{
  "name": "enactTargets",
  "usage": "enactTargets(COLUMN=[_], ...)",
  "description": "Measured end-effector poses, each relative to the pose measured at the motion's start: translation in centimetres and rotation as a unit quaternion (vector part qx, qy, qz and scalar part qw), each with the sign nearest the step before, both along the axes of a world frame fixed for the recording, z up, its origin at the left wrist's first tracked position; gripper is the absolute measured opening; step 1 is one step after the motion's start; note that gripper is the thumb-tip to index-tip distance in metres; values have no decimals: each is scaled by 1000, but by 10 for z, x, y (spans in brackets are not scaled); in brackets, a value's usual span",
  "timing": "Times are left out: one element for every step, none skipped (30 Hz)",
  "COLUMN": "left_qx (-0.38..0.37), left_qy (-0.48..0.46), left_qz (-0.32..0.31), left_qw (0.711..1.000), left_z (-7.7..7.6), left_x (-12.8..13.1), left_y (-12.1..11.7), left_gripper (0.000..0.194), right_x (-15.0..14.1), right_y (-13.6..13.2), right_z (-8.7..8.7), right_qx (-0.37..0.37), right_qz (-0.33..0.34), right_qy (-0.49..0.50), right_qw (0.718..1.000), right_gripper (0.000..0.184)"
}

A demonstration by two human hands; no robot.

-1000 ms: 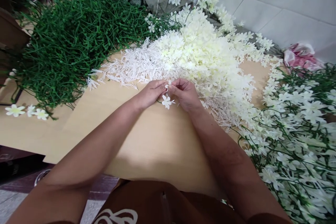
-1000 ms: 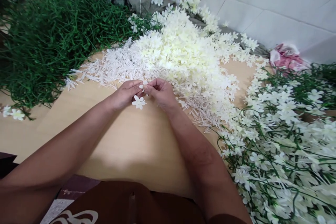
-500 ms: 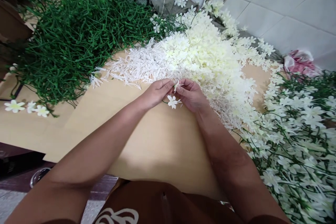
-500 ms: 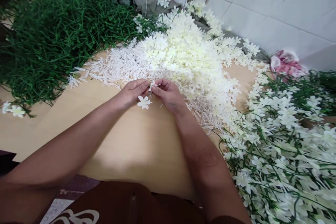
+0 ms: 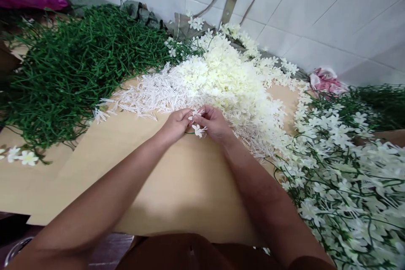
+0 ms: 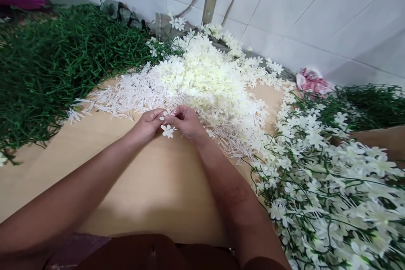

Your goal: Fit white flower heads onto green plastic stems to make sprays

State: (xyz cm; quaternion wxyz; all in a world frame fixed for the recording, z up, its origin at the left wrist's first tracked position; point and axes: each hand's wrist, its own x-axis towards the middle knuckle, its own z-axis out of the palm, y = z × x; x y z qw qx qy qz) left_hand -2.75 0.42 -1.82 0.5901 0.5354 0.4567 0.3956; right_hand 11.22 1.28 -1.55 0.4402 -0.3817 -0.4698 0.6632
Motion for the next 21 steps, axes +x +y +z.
enactTargets(left_qx=[0, 0, -1, -3, -6, -8, -11, -12, -12, -12, -10, -9, -9, -10, -11, -14, -16, -17, -14, -7, 3], left_qy=[4, 7, 9, 8, 6, 2, -4, -14, -28, -44, -61, -75, -85, -91, -94, -93, -88, -78, -62, -42, -20], left_qz=[-5, -9, -12, -14, -14, -15, -16, -18, -21, -26, -30, -32, -31, -28, -23, -19, -17, -22, -29, -38, -48], left_qw=[1000, 1000, 1000, 1000, 1000, 1000, 1000, 1000, 999, 999, 998, 997, 996, 995, 995, 995, 996, 997, 998, 998, 999], left_z=[0, 0, 0, -1, -1, -2, -2, -2, -3, -3, -3, -3, -3, -3, -2, -2, -2, -2, -2, -2, -2], left_x=[0, -1, -1, -1, -1, 0, 1, 1, 2, 3, 3, 2, 2, 1, 0, -1, -2, -2, -2, -2, -1], left_y=[0, 1, 1, 1, 1, 1, 2, 2, 2, 2, 3, 3, 3, 4, 4, 4, 4, 4, 5, 5, 5], left_gripper=[23, 22, 22, 23, 24, 26, 29, 32, 35, 39, 42, 45, 47, 50, 51, 52, 51, 49, 46, 43, 40], right_x=[1, 2, 3, 4, 4, 3, 3, 3, 4, 6, 11, 18, 28, 40, 55, 71, 87, 102, 115, 124, 129], right_y=[0, 0, 1, 1, 1, 2, 3, 3, 4, 4, 3, 1, -2, -7, -13, -20, -28, -36, -43, -48, -51], right_z=[1, 1, 1, 0, -1, -3, -3, -3, -1, 3, 9, 18, 30, 44, 59, 74, 90, 104, 118, 128, 137], right_qx=[-1, -2, -2, -1, 0, 1, 5, 12, 23, 36, 52, 67, 84, 106, 140, 179, 208, 201, 193, 169, 63], right_qz=[4, 5, 5, 5, 6, 7, 5, 0, -11, -23, -33, -37, -36, -22, -32, -61, -98, -106, -110, -130, -195], right_qy=[-11, -22, -33, -42, -49, -54, -59, -68, -82, -100, -122, -145, -163, -183, -189, -183, -183, -200, -211, -223, -220], right_qw=[1000, 1000, 999, 999, 999, 999, 998, 998, 996, 994, 991, 986, 982, 977, 971, 965, 956, 953, 952, 951, 954], right_gripper=[54, 55, 56, 56, 57, 57, 56, 55, 54, 53, 51, 48, 43, 37, 32, 29, 30, 55, 87, 87, 54])
